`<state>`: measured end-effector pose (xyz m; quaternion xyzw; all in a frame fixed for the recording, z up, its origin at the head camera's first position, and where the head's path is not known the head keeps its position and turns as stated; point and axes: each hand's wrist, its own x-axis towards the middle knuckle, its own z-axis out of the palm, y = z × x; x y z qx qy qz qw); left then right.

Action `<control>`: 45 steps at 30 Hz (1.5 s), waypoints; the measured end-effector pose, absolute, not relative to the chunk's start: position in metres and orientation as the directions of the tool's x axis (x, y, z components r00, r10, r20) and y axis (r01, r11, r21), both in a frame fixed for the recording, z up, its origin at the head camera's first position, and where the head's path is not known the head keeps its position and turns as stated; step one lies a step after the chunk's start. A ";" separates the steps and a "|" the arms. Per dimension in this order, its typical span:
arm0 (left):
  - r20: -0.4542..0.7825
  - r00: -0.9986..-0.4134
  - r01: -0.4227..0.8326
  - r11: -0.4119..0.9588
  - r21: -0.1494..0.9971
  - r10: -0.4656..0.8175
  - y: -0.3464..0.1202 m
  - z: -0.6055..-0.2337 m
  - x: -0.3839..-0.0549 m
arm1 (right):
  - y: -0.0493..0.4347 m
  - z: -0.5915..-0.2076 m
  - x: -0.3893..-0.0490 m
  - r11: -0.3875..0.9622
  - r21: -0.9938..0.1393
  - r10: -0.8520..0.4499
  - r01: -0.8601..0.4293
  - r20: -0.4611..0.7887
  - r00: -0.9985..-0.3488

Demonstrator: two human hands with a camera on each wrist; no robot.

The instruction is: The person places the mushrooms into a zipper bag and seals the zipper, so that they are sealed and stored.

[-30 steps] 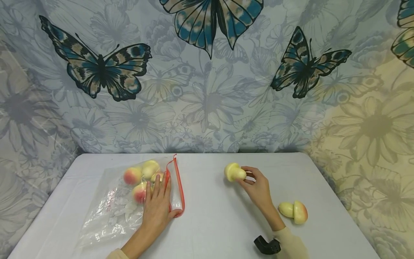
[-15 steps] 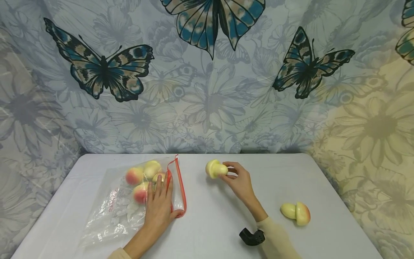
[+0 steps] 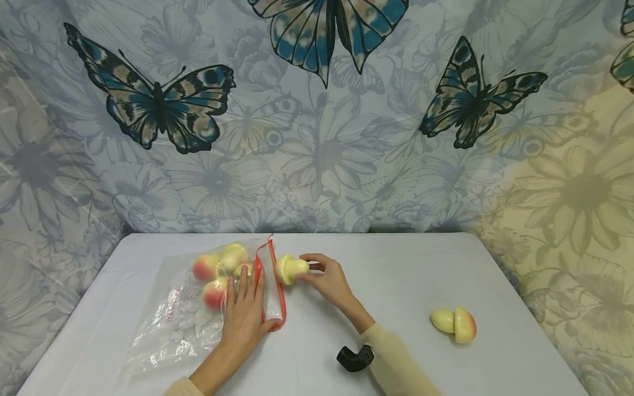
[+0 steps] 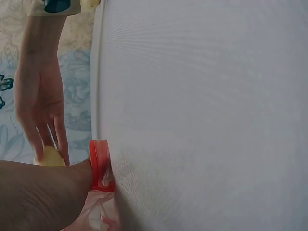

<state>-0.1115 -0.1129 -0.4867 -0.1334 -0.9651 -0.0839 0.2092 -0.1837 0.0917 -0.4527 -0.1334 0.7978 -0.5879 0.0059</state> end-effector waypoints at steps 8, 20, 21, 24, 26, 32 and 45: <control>0.402 -0.890 0.285 0.951 0.119 0.217 -0.110 -0.485 -0.112 | 0.066 -0.450 -0.183 0.253 -0.937 -0.268 -0.241 0.172 -0.948; 0.426 -0.874 0.301 0.949 0.097 0.234 -0.109 -0.487 -0.111 | 0.054 -0.475 -0.194 0.238 -0.944 -0.133 -0.229 0.202 -0.970; 0.420 -0.876 0.299 0.950 0.089 0.236 -0.110 -0.487 -0.111 | 0.052 -0.476 -0.194 0.231 -0.944 -0.123 -0.235 0.211 -0.970; 0.408 -0.882 0.284 0.957 0.057 0.238 -0.112 -0.487 -0.110 | 0.043 -0.477 -0.193 0.216 -0.945 -0.108 -0.246 0.228 -0.968; 0.407 -0.882 0.280 0.959 0.049 0.237 -0.113 -0.487 -0.109 | 0.038 -0.477 -0.193 0.217 -0.941 -0.103 -0.258 0.241 -0.965; 0.416 -0.877 0.294 0.953 0.070 0.240 -0.112 -0.487 -0.110 | 0.032 -0.478 -0.195 0.233 -0.940 -0.043 -0.248 0.245 -0.969; 0.445 -0.859 0.300 0.953 0.037 0.253 -0.112 -0.488 -0.111 | 0.029 -0.479 -0.196 0.276 -0.921 -0.037 -0.276 0.276 -0.960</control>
